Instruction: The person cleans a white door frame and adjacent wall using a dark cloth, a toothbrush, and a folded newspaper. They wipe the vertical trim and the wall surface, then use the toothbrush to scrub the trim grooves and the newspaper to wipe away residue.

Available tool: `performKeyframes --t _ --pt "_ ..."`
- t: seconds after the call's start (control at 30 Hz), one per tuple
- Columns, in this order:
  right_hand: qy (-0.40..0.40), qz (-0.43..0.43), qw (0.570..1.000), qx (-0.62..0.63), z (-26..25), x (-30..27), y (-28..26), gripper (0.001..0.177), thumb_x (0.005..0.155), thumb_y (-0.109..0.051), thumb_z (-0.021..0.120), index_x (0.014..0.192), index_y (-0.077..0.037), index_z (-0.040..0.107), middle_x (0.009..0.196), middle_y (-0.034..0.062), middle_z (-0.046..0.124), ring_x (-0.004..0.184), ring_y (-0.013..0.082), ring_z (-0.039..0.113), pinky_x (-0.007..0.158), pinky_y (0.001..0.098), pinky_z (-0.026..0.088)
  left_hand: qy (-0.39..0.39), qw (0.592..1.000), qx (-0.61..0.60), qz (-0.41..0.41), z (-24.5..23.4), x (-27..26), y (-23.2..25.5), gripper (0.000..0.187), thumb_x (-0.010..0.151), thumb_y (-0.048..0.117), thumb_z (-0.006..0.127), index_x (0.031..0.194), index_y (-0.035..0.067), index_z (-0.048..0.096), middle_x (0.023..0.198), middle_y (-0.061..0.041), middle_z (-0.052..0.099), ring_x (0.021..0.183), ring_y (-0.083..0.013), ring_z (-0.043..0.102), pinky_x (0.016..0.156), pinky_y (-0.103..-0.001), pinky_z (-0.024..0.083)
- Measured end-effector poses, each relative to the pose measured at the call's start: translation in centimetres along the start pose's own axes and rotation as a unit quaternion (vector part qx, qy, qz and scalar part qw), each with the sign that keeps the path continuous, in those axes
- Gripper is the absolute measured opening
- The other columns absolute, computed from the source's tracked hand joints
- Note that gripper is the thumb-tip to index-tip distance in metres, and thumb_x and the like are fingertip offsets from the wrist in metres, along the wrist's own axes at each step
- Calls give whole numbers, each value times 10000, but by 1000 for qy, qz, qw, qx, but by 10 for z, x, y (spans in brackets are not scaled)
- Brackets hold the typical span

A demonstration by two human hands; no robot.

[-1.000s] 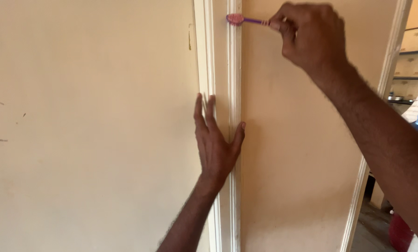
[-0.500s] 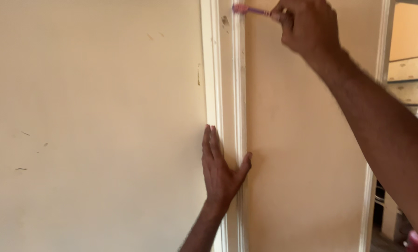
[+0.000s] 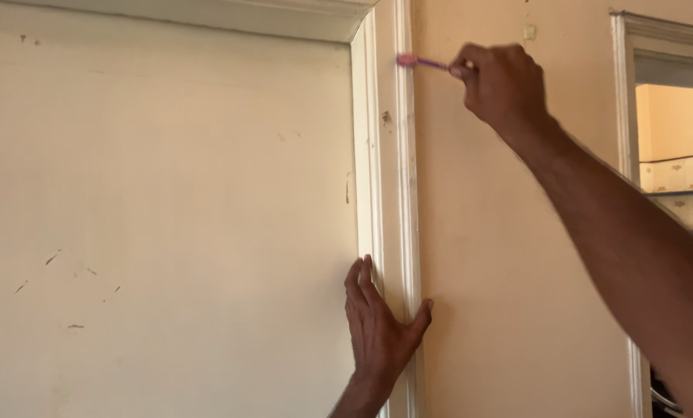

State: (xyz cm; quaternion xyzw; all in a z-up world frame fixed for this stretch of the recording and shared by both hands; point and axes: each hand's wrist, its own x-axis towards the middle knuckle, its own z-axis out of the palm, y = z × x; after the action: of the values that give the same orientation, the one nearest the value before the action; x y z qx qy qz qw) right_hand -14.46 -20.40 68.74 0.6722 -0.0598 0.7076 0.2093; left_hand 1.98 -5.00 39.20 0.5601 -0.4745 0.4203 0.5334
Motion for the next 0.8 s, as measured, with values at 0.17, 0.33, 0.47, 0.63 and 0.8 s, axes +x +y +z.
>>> performKeyframes --t 0.17,0.33,0.47,0.63,0.8 --pt "63 58 996 -3 25 57 -1 139 1024 -234 745 967 -107 754 737 139 695 690 341 700 591 494 552 29 999 -20 36 1 6 4 1108 730 264 870 1550 -33 188 1598 -247 249 1432 -461 357 1095 -571 389" --pt "103 116 988 3 44 90 -4 133 969 -244 750 969 -112 732 893 185 677 767 360 698 577 498 550 32 999 -13 42 3 6 1 1108 722 265 856 1549 -39 185 1596 -253 259 1434 -456 356 1100 -560 392" --pt "76 245 963 87 64 100 -23 114 970 -249 708 973 -135 693 1015 137 641 822 272 710 638 431 589 34 999 -12 41 3 4 2 1103 726 267 860 1550 -36 192 1596 -252 266 1437 -455 357 1103 -561 388" --pt "115 199 967 111 73 84 -44 159 1013 -249 694 935 -111 686 950 158 671 819 305 697 611 453 578 33 999 -12 40 3 3 2 1114 720 270 864 1556 -37 194 1593 -266 264 1435 -464 350 1102 -562 385" --pt "90 161 975 123 62 81 -55 168 1022 -222 678 949 -72 662 840 127 714 731 290 739 562 459 588 33 999 -14 40 2 3 1 1099 734 278 859 1553 -40 199 1598 -264 272 1438 -458 361 1107 -559 386"
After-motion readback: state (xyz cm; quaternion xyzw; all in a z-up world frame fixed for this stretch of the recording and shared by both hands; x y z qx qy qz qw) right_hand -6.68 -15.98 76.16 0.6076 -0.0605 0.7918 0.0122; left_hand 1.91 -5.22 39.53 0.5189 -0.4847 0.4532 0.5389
